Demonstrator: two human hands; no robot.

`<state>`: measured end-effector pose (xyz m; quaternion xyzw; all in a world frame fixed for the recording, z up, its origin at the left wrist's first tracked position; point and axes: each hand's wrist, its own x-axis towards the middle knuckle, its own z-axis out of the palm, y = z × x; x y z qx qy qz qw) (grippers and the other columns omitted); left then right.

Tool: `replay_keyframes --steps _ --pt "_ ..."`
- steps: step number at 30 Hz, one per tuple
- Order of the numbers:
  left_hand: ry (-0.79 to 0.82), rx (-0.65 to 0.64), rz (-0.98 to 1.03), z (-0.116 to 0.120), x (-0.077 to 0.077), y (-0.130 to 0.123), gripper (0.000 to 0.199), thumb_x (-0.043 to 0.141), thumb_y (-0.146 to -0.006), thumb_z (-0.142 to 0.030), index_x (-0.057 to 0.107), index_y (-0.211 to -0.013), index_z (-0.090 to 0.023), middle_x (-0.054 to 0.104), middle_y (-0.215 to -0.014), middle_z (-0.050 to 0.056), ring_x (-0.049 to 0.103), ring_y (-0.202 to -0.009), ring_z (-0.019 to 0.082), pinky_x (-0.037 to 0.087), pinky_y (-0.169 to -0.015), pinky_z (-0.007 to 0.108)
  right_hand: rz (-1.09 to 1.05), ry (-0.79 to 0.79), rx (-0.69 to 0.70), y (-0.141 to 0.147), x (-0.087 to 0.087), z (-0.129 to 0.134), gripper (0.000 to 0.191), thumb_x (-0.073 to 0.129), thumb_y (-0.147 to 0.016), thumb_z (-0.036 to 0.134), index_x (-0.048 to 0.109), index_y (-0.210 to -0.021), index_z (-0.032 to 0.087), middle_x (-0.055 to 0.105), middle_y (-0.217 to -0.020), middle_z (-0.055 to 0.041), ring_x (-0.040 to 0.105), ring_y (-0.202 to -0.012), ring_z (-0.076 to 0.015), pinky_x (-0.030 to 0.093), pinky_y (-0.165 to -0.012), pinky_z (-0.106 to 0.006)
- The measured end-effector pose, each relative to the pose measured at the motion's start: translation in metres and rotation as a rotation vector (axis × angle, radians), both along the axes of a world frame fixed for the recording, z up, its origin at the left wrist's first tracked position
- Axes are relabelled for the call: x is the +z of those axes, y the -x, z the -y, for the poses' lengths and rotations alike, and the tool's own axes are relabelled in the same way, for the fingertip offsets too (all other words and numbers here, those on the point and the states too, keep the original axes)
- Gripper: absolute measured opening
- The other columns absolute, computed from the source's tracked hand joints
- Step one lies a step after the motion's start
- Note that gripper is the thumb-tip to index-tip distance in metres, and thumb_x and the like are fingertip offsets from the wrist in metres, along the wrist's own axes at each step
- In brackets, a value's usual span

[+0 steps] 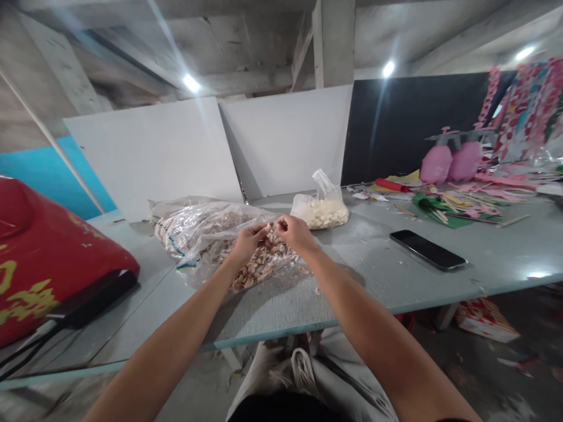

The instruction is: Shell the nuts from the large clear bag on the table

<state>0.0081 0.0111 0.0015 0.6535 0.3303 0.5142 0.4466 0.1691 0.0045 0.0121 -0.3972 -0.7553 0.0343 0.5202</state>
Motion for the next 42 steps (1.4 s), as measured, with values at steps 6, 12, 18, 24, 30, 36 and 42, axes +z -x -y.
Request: replay_keyframes --steps 6,12,18,24,30,36,42 --pt "0.027 -0.002 0.074 0.002 0.001 -0.001 0.050 0.070 -0.063 -0.045 0.062 -0.100 -0.012 0.055 -0.060 -0.002 0.053 -0.048 0.008 0.046 -0.050 0.022 -0.046 -0.034 -0.044 -0.005 0.002 -0.001 0.017 0.045 -0.079 0.028 0.057 -0.075 0.016 0.055 -0.061 0.0006 0.048 -0.057 -0.0108 0.034 -0.057 -0.021" --pt "0.027 0.094 0.116 0.006 0.006 -0.001 0.050 0.072 -0.059 -0.045 0.062 -0.096 -0.013 0.056 -0.058 -0.003 0.054 -0.046 0.008 0.049 -0.050 0.023 0.009 0.016 0.053 -0.002 -0.001 -0.003 0.027 0.042 -0.085 0.036 0.061 -0.084 0.016 0.058 -0.063 -0.0008 0.049 -0.054 -0.0116 0.036 -0.056 -0.022" --pt "0.016 0.170 0.131 0.007 0.009 -0.001 0.049 0.073 -0.056 -0.047 0.064 -0.089 -0.013 0.059 -0.066 -0.001 0.051 -0.046 0.006 0.049 -0.048 0.022 -0.014 0.078 0.180 0.001 -0.002 -0.005 0.024 0.051 -0.080 0.033 0.068 -0.088 0.019 0.069 -0.082 -0.0040 0.061 -0.072 -0.0154 0.043 -0.065 -0.023" --pt "0.045 0.169 0.110 0.009 0.010 -0.001 0.049 0.074 -0.055 -0.048 0.066 -0.087 -0.012 0.055 -0.059 -0.003 0.049 -0.046 0.006 0.050 -0.051 0.023 0.044 0.021 0.156 0.000 0.000 -0.003 0.022 0.049 -0.080 0.028 0.069 -0.082 0.017 0.068 -0.076 -0.0035 0.060 -0.071 -0.0149 0.040 -0.064 -0.022" --pt "0.028 0.142 0.088 0.009 0.008 0.000 0.047 0.073 -0.056 -0.048 0.066 -0.084 -0.011 0.055 -0.057 -0.003 0.048 -0.045 0.005 0.043 -0.047 0.019 0.152 -0.025 0.143 -0.001 0.002 0.001 0.020 0.047 -0.080 0.026 0.065 -0.077 0.017 0.063 -0.071 -0.0024 0.054 -0.066 -0.0127 0.037 -0.063 -0.021" --pt "0.001 0.122 0.046 0.006 0.007 0.001 0.045 0.070 -0.059 -0.050 0.066 -0.082 -0.011 0.050 -0.052 -0.003 0.043 -0.042 0.005 0.031 -0.040 0.017 0.181 -0.025 0.116 0.000 0.005 0.008 0.013 0.047 -0.077 0.020 0.059 -0.072 0.017 0.056 -0.067 0.0000 0.048 -0.063 -0.0113 0.033 -0.062 -0.021" --pt "-0.027 0.057 0.022 0.007 0.007 0.002 0.042 0.068 -0.064 -0.050 0.065 -0.081 -0.012 0.047 -0.051 -0.004 0.040 -0.042 0.005 0.030 -0.040 0.017 0.163 -0.034 0.093 0.001 0.006 0.012 0.010 0.046 -0.074 0.018 0.055 -0.069 0.018 0.053 -0.065 0.0007 0.045 -0.060 -0.0110 0.032 -0.059 -0.020"
